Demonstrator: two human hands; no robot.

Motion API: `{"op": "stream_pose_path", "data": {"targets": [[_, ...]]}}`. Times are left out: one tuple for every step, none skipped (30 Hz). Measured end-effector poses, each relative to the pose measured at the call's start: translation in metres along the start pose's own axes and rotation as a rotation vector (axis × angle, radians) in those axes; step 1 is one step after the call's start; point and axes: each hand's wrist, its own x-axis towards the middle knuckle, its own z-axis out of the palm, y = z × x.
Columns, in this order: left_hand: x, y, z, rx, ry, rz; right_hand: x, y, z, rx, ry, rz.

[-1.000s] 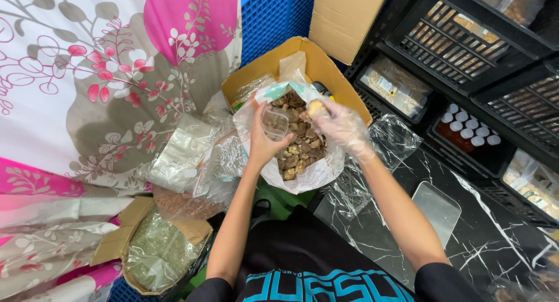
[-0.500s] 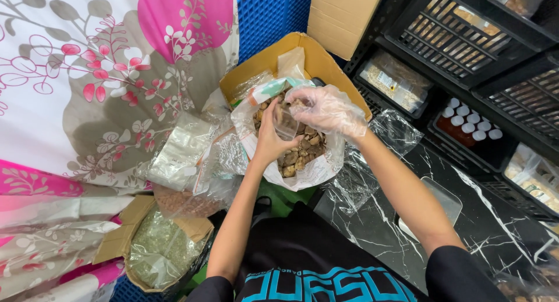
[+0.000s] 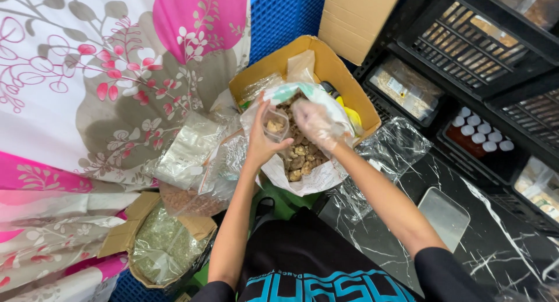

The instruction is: The person places dried mushrooms into small plastic bags, weighs the bags on a digital scale, and seals the bags by hand.

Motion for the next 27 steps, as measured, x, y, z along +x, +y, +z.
{"op": "stream_pose_path", "data": {"targets": [[0.002,-0.003,-0.001,0.004,0.007,0.001,0.012,0.004,0.024,0.002,-0.001,-0.008],[0.003,-0.006,-0.003,-0.036,-0.012,0.009,0.023,0.008,0.048,-0.188,-0.040,-0.113],[0.002,-0.010,-0.006,-0.073,-0.032,0.013,0.032,0.011,0.075,-0.374,-0.082,-0.218],[-0.001,-0.006,-0.006,-0.067,-0.024,0.009,0.029,0.021,0.093,-0.368,-0.085,-0.227],[0.000,-0.002,-0.007,-0.071,-0.056,0.020,0.030,0.031,0.111,-0.407,-0.180,-0.196],[0.001,0.002,-0.008,-0.076,-0.088,0.031,0.031,0.040,0.128,-0.446,-0.274,-0.164],[0.002,0.006,-0.012,-0.078,-0.089,0.031,0.033,0.037,0.129,-0.447,-0.276,-0.163],[0.003,0.009,-0.015,-0.070,-0.086,0.004,0.036,0.035,0.131,-0.443,-0.277,-0.115],[0.001,0.012,-0.017,-0.065,-0.087,-0.028,0.033,0.034,0.133,-0.439,-0.284,-0.062],[-0.002,0.009,-0.015,-0.070,-0.091,-0.034,0.034,0.053,0.148,-0.441,-0.291,-0.057],[0.000,0.007,-0.013,-0.073,-0.085,-0.002,0.042,0.072,0.160,-0.421,-0.258,-0.085],[0.002,0.005,-0.011,-0.076,-0.078,0.030,0.050,0.091,0.173,-0.401,-0.226,-0.114],[0.002,-0.001,-0.009,-0.081,-0.084,0.030,0.052,0.084,0.164,-0.404,-0.227,-0.106],[0.002,-0.007,-0.006,-0.047,-0.083,0.023,0.053,0.077,0.155,-0.378,-0.338,-0.074],[0.003,-0.013,-0.003,-0.012,-0.082,0.019,0.056,0.071,0.145,-0.350,-0.447,-0.042],[0.004,-0.016,0.004,-0.018,-0.088,0.021,0.050,0.076,0.145,-0.353,-0.445,-0.034],[0.004,-0.018,0.007,0.006,-0.071,0.027,0.045,0.077,0.148,-0.292,-0.420,-0.055],[0.004,-0.021,0.009,0.030,-0.054,0.034,0.039,0.077,0.151,-0.230,-0.394,-0.076],[0.003,-0.018,0.010,0.029,-0.053,0.033,0.020,0.061,0.138,-0.231,-0.396,-0.076],[0.002,-0.014,0.010,0.035,-0.041,0.024,0.001,0.045,0.125,-0.207,-0.267,-0.031],[0.003,-0.011,0.011,0.040,-0.023,0.018,-0.015,0.029,0.111,-0.186,-0.138,0.011],[0.002,-0.016,0.013,0.039,-0.018,0.019,-0.020,0.022,0.080,-0.189,-0.138,0.007],[0.001,-0.021,0.014,0.057,0.003,0.031,-0.025,0.016,0.050,0.089,-0.109,0.086],[-0.001,-0.026,0.017,0.075,0.024,0.044,-0.030,0.009,0.019,0.366,-0.078,0.165],[0.000,-0.022,0.019,0.078,0.026,0.041,-0.039,-0.002,-0.009,0.368,-0.082,0.164],[0.000,-0.019,0.022,0.066,0.016,0.053,-0.048,-0.013,-0.037,0.397,0.068,0.148],[-0.002,-0.016,0.027,0.051,-0.001,0.063,-0.061,-0.022,-0.064,0.422,0.218,0.140]]}}
